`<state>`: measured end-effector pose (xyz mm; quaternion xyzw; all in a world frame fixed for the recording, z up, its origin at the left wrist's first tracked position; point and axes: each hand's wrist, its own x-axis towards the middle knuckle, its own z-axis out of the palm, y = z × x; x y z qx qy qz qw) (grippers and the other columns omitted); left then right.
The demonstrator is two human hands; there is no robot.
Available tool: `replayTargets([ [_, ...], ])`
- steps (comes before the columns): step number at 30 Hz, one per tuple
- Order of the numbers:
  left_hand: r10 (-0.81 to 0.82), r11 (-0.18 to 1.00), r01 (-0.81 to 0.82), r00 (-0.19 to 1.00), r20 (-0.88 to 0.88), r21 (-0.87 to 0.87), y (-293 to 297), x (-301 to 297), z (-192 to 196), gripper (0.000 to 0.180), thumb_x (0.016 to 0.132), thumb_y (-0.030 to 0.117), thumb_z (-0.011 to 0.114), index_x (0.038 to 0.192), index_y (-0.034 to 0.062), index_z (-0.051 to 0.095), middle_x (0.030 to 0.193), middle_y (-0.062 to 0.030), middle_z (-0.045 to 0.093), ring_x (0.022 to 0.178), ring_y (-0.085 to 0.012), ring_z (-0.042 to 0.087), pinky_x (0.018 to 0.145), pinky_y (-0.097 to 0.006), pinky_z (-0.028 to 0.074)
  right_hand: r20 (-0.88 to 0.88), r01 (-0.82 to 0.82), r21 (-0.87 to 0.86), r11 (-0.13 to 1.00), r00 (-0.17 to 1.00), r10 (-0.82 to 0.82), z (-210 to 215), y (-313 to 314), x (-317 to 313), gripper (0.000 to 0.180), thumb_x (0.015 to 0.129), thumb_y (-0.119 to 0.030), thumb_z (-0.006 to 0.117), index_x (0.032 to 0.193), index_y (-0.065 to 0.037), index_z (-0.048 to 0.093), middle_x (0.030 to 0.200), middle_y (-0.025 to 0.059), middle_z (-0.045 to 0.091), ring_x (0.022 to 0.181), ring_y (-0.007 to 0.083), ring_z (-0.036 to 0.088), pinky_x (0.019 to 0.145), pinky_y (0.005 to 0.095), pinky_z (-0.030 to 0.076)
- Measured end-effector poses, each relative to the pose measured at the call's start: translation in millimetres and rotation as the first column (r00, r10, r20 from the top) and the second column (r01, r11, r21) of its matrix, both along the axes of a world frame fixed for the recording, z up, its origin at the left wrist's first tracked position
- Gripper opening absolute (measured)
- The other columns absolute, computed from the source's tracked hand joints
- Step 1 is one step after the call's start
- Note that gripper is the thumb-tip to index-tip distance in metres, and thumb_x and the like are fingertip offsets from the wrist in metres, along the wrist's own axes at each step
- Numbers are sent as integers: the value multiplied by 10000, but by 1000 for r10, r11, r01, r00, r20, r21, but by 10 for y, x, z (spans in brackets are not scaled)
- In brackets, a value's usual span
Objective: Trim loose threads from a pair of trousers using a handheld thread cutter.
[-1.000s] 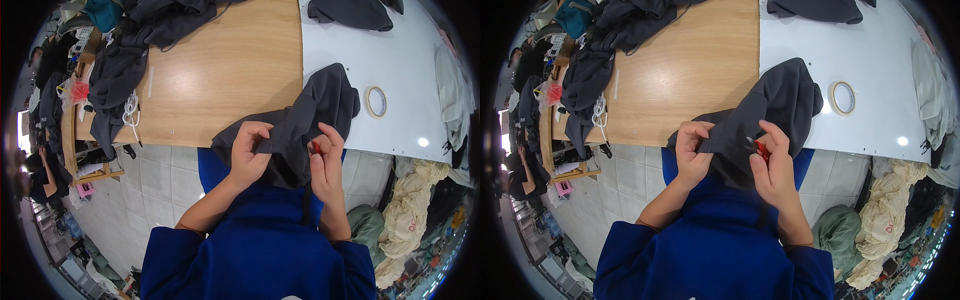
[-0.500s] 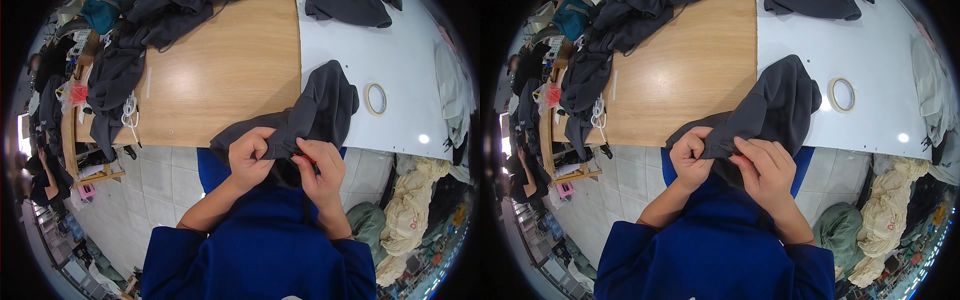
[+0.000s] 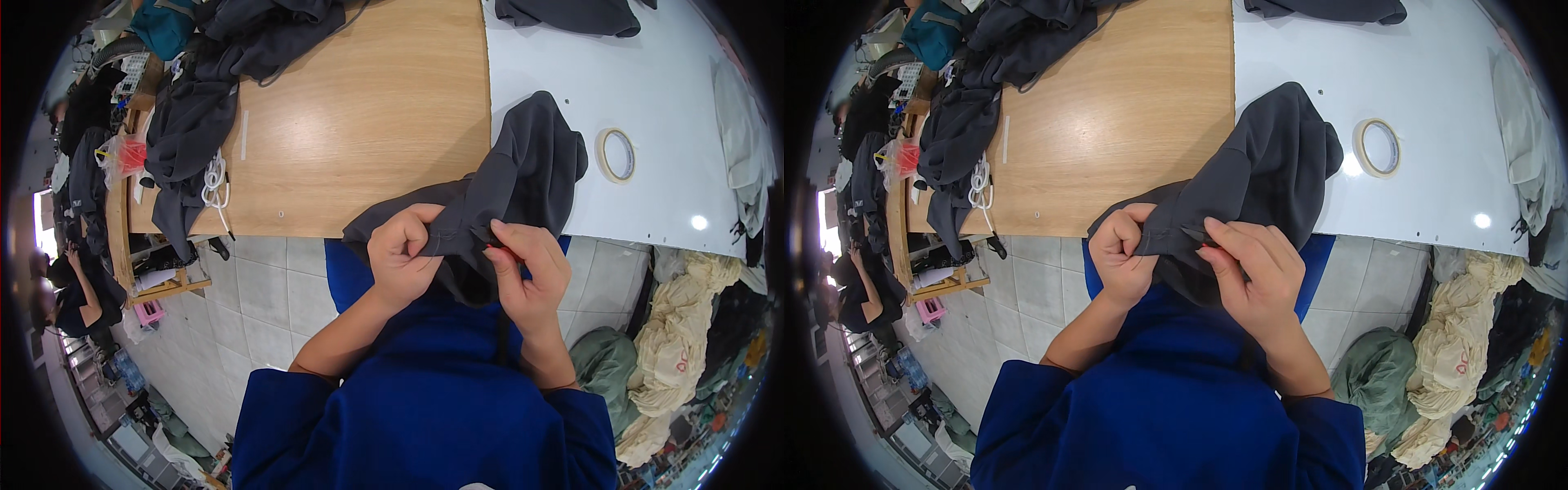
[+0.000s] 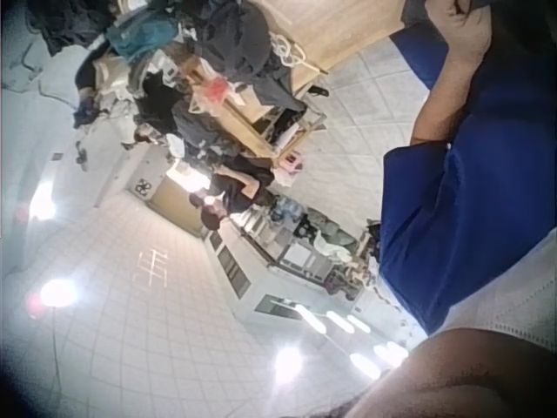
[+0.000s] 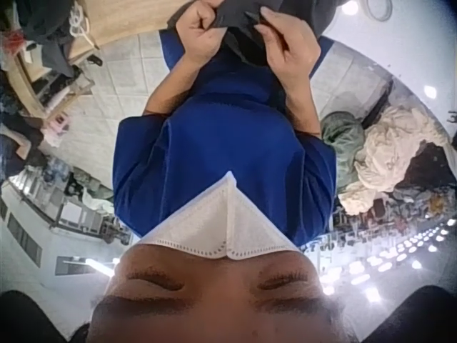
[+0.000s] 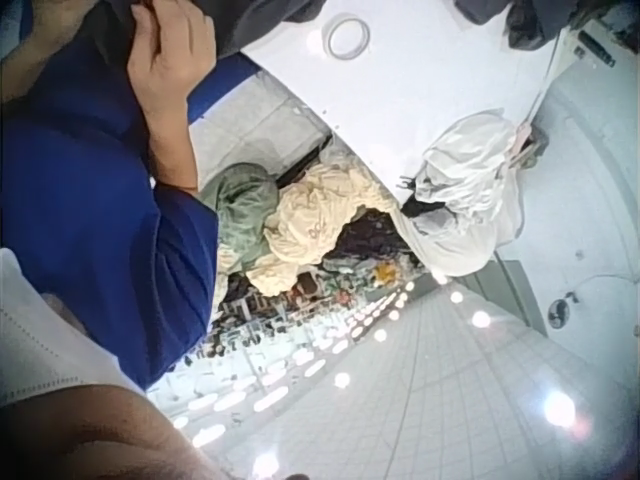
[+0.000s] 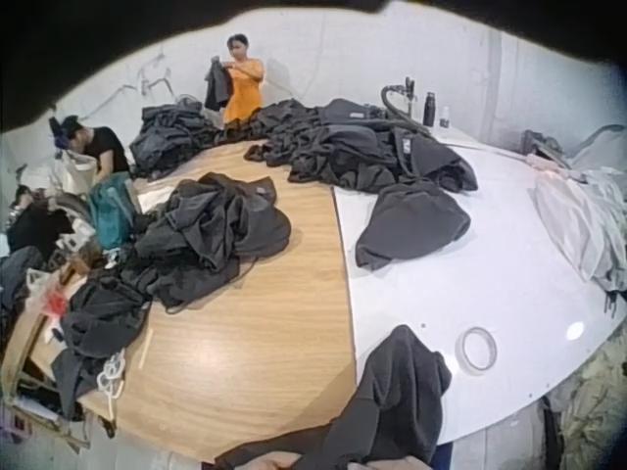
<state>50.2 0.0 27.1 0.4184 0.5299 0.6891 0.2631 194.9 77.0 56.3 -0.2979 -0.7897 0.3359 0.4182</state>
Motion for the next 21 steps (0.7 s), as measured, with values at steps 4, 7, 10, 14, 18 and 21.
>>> replayTargets([
  [4, -1, 1000, 1, 1000, -4, 6, -2, 7, -14, 382, 708, -132, 660, 649, 64, 337, 901, -172, 655, 722, -117, 566, 624, -217, 460, 32, -1, 5, 1000, 999, 1, 11, -9, 13, 272, 662, -48, 763, 924, -41, 690, 803, 83, 663, 628, 204, 578, 549, 265, 441],
  [7, 0, 1000, 0, 1000, -24, -9, -6, 18, -11, 377, 707, -131, 657, 649, 64, 339, 906, -174, 655, 723, -119, 566, 625, -216, 459, 55, -6, 18, 1000, 998, 5, 20, -10, 17, 279, 660, -48, 765, 929, -42, 690, 808, 82, 664, 627, 204, 577, 549, 263, 442],
  [10, 0, 1000, 0, 999, -37, 2, 0, 23, -8, 373, 706, -129, 655, 649, 64, 341, 909, -176, 656, 721, -120, 566, 624, -216, 457, 70, 1, 30, 1000, 998, -3, 25, -15, 13, 283, 661, -45, 764, 934, -42, 689, 810, 82, 663, 628, 205, 578, 549, 262, 443],
  [14, 8, 1000, -8, 999, -48, -2, -3, 27, -3, 373, 708, -127, 658, 648, 64, 343, 909, -177, 656, 719, -121, 568, 622, -217, 456, 52, 21, 16, 1000, 998, -22, -6, -25, -4, 297, 665, -39, 761, 953, -40, 685, 813, 86, 665, 641, 210, 588, 559, 266, 453],
  [18, 10, 1000, -10, 999, -52, 4, 4, 24, 6, 375, 712, -123, 663, 648, 63, 343, 905, -179, 655, 717, -118, 567, 620, -218, 456, 32, 31, -56, 998, 999, -29, 4, -34, 6, 307, 668, -40, 761, 964, -38, 682, 819, 91, 668, 655, 216, 599, 567, 267, 459],
  [21, 20, 1000, -20, 998, -63, 2, 2, 13, 2, 376, 714, -122, 665, 647, 63, 344, 900, -178, 655, 714, -114, 565, 618, -217, 455, 38, 2, -48, 999, 999, 0, 31, -29, 20, 303, 669, -38, 759, 963, -37, 682, 821, 94, 671, 661, 215, 605, 573, 264, 463],
])
